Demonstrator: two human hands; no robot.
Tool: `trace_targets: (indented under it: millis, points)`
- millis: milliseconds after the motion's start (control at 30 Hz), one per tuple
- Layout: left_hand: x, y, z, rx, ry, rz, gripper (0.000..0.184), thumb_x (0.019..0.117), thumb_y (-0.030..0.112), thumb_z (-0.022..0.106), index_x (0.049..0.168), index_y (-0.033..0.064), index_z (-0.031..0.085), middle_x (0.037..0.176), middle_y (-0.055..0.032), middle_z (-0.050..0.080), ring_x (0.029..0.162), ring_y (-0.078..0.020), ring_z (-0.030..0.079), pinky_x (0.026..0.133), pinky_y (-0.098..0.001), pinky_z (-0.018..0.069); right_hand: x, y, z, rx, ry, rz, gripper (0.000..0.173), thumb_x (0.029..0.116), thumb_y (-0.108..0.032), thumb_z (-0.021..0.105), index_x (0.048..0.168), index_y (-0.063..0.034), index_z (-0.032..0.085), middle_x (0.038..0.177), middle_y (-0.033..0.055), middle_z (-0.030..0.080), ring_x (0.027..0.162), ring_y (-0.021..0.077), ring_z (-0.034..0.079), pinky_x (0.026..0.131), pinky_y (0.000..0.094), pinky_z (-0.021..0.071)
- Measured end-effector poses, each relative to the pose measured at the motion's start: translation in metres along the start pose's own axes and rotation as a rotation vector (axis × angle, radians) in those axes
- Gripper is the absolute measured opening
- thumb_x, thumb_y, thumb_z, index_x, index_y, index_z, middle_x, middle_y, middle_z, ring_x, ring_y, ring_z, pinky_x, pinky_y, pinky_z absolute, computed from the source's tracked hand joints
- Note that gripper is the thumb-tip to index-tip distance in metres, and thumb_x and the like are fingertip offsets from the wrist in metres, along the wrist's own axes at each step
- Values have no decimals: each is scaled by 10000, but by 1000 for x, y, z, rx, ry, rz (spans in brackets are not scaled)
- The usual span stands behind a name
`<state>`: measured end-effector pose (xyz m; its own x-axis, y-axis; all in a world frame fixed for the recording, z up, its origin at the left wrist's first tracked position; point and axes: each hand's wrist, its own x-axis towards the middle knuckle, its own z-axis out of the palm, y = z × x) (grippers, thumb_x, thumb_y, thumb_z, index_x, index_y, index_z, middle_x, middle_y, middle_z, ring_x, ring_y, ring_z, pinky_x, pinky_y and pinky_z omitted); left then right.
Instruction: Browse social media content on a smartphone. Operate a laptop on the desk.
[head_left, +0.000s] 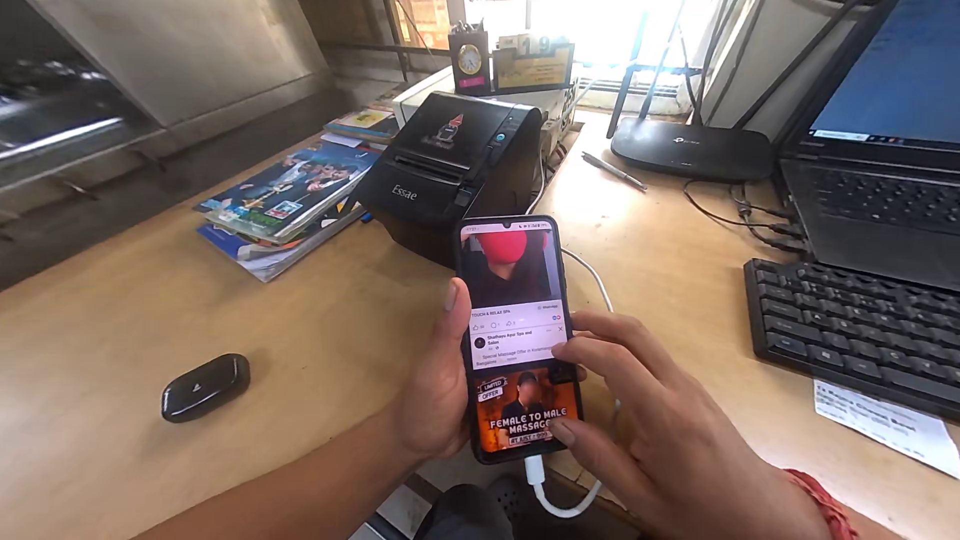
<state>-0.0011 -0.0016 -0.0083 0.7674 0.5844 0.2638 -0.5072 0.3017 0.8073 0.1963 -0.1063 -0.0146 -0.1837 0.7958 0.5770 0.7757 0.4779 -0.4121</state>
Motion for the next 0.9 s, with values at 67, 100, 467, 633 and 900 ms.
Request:
trace_targets:
  millis: [67,100,467,633,900]
  points:
    - [0,0,0,-13,-6,3,659,1008,676,363,1423,187,516,1257,-96,655,1161,-198,659,959,-410,569,0,0,0,12,0,6,423,1001,-453,581,1327,-185,599,1404,47,557,1198,132,601,901,333,559]
    - [-1,0,1,-15,-4,4,659,1007,675,366,1423,188,519,1257,-95,657,1160,-198,660,959,-412,570,0,-1,0,20,1,9,422,998,-454,585,1331,-196,597,1406,41,554,1209,125,595,908,332,556]
    - [-1,0,0,-5,0,6,674,1009,678,349,1405,170,548,1243,-97,667,1149,-200,667,949,-415,578,1,-1,-1,48,-18,17,508,996,-457,577,1437,-206,544,1434,42,529,1209,125,589,904,331,561]
    - [0,0,1,-15,6,7,650,1004,677,366,1380,185,560,1197,-78,679,1112,-180,679,923,-401,589,1,-1,0,34,-7,5,427,995,-464,579,1332,-204,620,1383,44,560,1162,122,600,881,328,548]
    - [0,2,2,-32,13,3,653,1004,671,379,1394,177,551,1221,-89,675,1137,-193,674,950,-404,579,1,-1,0,48,-8,0,398,992,-464,584,1315,-237,634,1395,45,554,1177,125,597,888,336,545]
